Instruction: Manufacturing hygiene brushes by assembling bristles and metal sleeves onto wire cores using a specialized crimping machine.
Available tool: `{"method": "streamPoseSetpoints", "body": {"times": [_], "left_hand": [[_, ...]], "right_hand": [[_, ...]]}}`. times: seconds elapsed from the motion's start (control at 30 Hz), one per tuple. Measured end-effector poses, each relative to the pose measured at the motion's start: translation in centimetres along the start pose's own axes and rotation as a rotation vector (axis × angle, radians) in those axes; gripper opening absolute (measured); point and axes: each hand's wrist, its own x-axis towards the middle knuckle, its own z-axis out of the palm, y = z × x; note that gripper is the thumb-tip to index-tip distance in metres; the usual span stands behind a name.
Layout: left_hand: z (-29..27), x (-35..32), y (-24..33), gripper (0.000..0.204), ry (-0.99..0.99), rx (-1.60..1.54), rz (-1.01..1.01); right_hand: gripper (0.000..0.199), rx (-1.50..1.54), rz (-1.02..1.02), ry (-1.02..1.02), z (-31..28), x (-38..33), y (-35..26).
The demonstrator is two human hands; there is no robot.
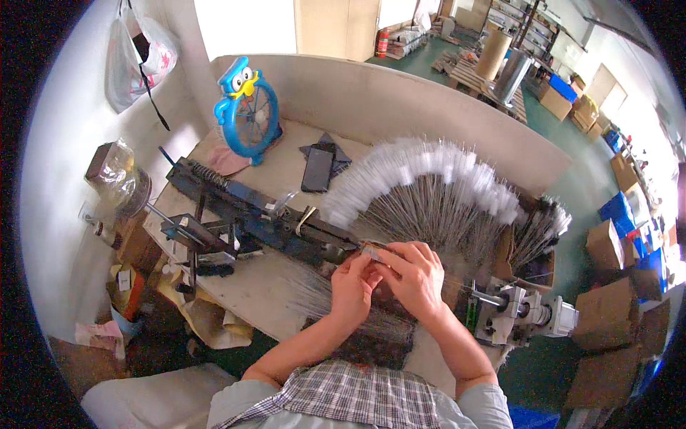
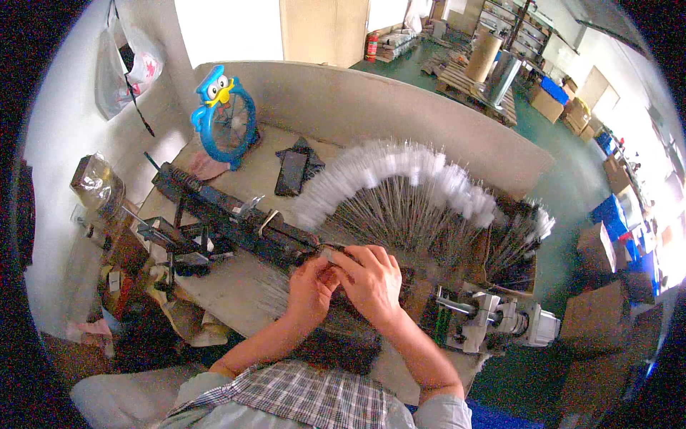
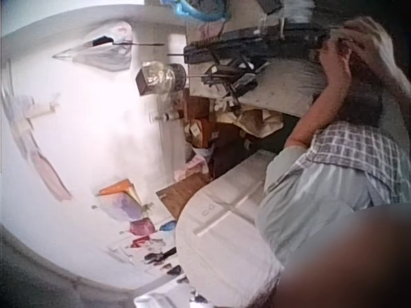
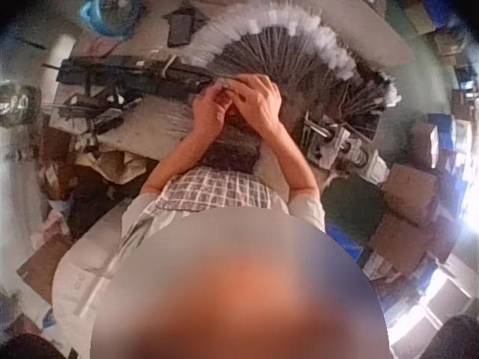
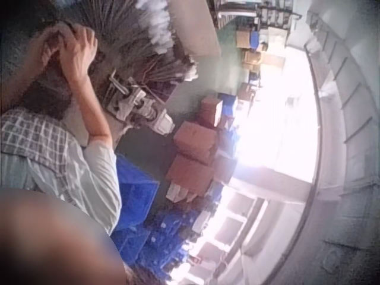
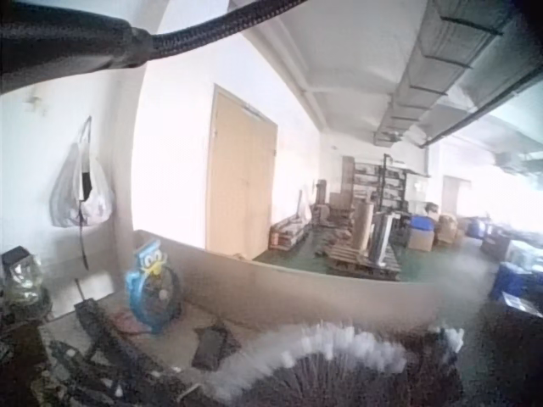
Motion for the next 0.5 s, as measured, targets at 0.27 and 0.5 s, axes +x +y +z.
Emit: {"method": "streamPoseSetpoints", "body": {"times": [0.27,0.5], "left_hand": [[-0.7,-0.1,-0.1,0.019,-0.055,0.015,0.046],[-0.2,0.2,0.0,0.011,0.011,-0.078,-0.067]], "right_hand": [[0.025,0.035,0.005,-0.031,0.5,0.7,-0.4],[0.026,0.064,0.016,-0.061,0.3,0.6,-0.1]]}}
